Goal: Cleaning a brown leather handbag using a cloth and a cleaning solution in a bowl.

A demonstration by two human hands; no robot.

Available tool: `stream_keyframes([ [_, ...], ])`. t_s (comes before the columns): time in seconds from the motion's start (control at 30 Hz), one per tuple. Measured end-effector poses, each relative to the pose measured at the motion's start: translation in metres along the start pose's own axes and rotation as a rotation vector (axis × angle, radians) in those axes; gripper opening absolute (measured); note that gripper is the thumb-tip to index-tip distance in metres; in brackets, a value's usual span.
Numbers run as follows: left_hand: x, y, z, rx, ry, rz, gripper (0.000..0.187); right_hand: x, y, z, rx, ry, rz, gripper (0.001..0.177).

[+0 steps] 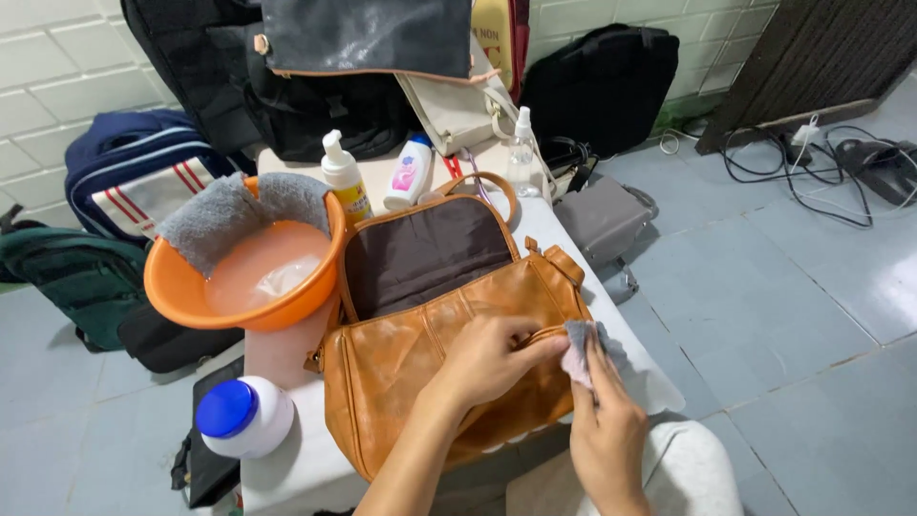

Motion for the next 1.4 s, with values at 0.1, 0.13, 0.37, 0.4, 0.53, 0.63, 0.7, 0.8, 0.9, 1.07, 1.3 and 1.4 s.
stream_keyframes([
  [0.1, 0.004, 0.014, 0.01, 0.143, 0.251, 0.117, 0.045, -0.006, 0.007, 0.014, 0.255, 0.117, -0.048, 0.05],
  [0.13, 0.006, 0.018, 0.003, 0.103, 0.193, 0.073, 0.048, -0.007, 0.006, 0.024, 0.362, 0.196, -0.012, 0.046],
  [0.37, 0.007, 0.033, -0.033, -0.095, -0.109, -0.011, 0.052, 0.07, -0.05, -0.029, -0.11, -0.157, -0.039, 0.032],
  [0.4, 0.006, 0.033, -0.032, -0.095, -0.108, -0.006, 0.052, 0.067, -0.053, -0.034, -0.114, -0.154, -0.04, 0.032],
  [0.53, 0.007, 0.031, -0.035, -0.112, -0.185, -0.006, 0.055, 0.054, -0.059, -0.031, -0.288, -0.057, -0.087, 0.037],
  [0.63, 0.007, 0.031, -0.039, -0.101, -0.182, 0.006, 0.054, 0.036, -0.038, -0.012, -0.416, -0.206, -0.14, 0.046],
  [0.7, 0.008, 0.03, -0.042, -0.085, -0.179, 0.022, 0.056, 0.026, -0.03, -0.006, -0.461, -0.358, -0.119, 0.064],
  [0.8, 0.007, 0.034, -0.044, -0.094, -0.071, 0.015, 0.051, 0.026, -0.029, -0.019, -0.273, -0.199, -0.095, 0.057],
  [0.9, 0.004, 0.038, -0.046, -0.113, -0.055, -0.009, 0.053, 0.041, -0.057, -0.051, -0.215, -0.116, 0.082, 0.054],
  [1.07, 0.006, 0.034, -0.044, -0.084, -0.122, -0.001, 0.055, 0.028, -0.057, -0.047, -0.566, -0.089, 0.118, 0.041],
  [1.3, 0.005, 0.035, -0.043, -0.14, -0.091, -0.026, 0.041, 0.044, -0.039, -0.01, -0.181, -0.222, 0.012, 0.063],
  [1.4, 0.005, 0.033, -0.042, -0.105, -0.064, -0.031, 0.047, 0.057, -0.078, -0.029, -0.231, -0.126, 0.204, 0.049],
])
Point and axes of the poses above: each hand's wrist, its own y-axis towards the middle knuckle, its own x-axis out of the palm, z = x × y, the point moved 6 cm from there along y, towards the middle knuckle, and after that the axes turned 2 degrees about -z, right-handed, at the moved point
